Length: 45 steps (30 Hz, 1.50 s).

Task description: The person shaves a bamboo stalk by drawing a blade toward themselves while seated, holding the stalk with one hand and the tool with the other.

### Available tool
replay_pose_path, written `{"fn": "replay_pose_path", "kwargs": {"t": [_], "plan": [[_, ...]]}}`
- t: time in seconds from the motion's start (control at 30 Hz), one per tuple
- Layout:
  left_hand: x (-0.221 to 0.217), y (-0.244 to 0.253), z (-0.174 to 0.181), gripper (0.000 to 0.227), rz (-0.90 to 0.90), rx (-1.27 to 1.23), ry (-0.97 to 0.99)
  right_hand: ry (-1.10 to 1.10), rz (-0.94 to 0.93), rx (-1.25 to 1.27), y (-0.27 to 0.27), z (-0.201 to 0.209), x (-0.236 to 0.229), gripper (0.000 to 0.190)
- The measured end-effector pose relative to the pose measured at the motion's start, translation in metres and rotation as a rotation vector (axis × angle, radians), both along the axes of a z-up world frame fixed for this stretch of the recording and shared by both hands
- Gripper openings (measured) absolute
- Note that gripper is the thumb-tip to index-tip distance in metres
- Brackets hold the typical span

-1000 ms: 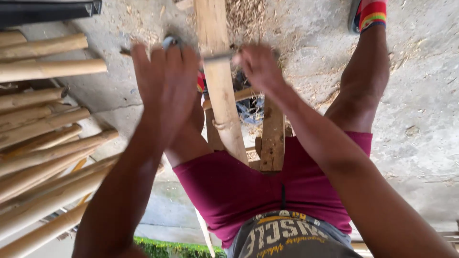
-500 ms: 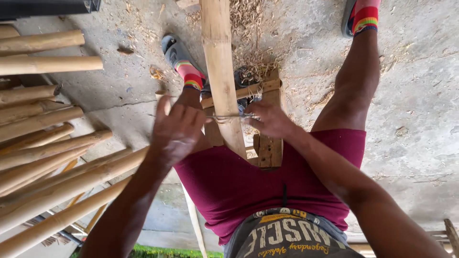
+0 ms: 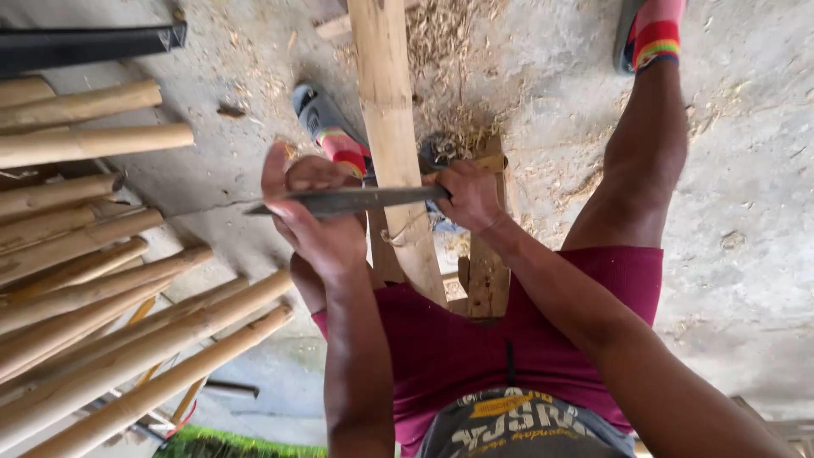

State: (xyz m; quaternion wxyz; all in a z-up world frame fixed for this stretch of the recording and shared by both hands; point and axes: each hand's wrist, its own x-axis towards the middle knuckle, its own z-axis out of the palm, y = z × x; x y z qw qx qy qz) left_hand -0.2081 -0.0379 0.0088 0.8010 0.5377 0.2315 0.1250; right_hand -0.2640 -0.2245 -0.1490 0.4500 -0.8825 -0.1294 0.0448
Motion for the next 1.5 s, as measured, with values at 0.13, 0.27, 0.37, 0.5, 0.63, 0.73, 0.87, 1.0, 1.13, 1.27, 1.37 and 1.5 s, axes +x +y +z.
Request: {"fn": "replay_pose_path", "kwargs": {"t": [0.13, 0.27, 0.37, 0.5, 0.63, 0.73, 0.87, 1.0, 1.13, 1.27, 1.37, 1.5], "plan": [[0.049, -0.006, -0.019, 0.052, 0.031, 0.042, -0.078, 0.118, -0.071, 0.001, 0.012, -0.021, 0.027, 0.025], [0.093, -0.021, -0.018, 0.047, 0.007, 0.096, -0.124, 0.149, -0.118, 0.05, 0.027, -0.052, 0.066, 0.011], [0.099, -0.026, -0.004, 0.047, -0.039, 0.171, -0.147, 0.178, -0.095, 0.111, 0.031, -0.042, 0.054, 0.012], [0.088, -0.036, 0.008, 0.046, -0.014, 0.241, -0.086, 0.219, -0.099, 0.173, 0.029, -0.033, 0.045, 0.016], [0.079, -0.034, 0.001, 0.046, -0.04, 0.219, -0.085, 0.178, -0.079, 0.153, 0.032, -0.04, 0.05, 0.02], [0.076, -0.028, 0.003, 0.044, -0.105, 0.15, -0.132, 0.137, -0.156, 0.158, 0.033, -0.038, 0.054, 0.019], [0.088, -0.015, -0.019, 0.047, -0.195, 0.097, -0.293, 0.066, -0.152, 0.088, 0.038, -0.059, 0.066, 0.017], [0.139, -0.01, -0.056, 0.046, -0.105, 0.012, -0.261, 0.152, -0.207, 0.107, 0.036, -0.085, 0.102, 0.028], [0.138, -0.014, -0.04, 0.042, -0.105, 0.034, -0.226, 0.132, -0.137, 0.054, 0.034, -0.072, 0.096, 0.018], [0.087, -0.017, -0.006, 0.046, -0.182, 0.218, -0.162, 0.23, -0.091, 0.013, 0.038, -0.046, 0.043, 0.02], [0.088, -0.02, -0.014, 0.047, -0.102, 0.197, -0.168, 0.142, -0.072, 0.148, 0.027, -0.064, 0.068, 0.02], [0.1, -0.024, -0.005, 0.044, -0.054, 0.24, -0.153, 0.177, -0.114, 0.131, 0.03, -0.044, 0.079, 0.02]]}}
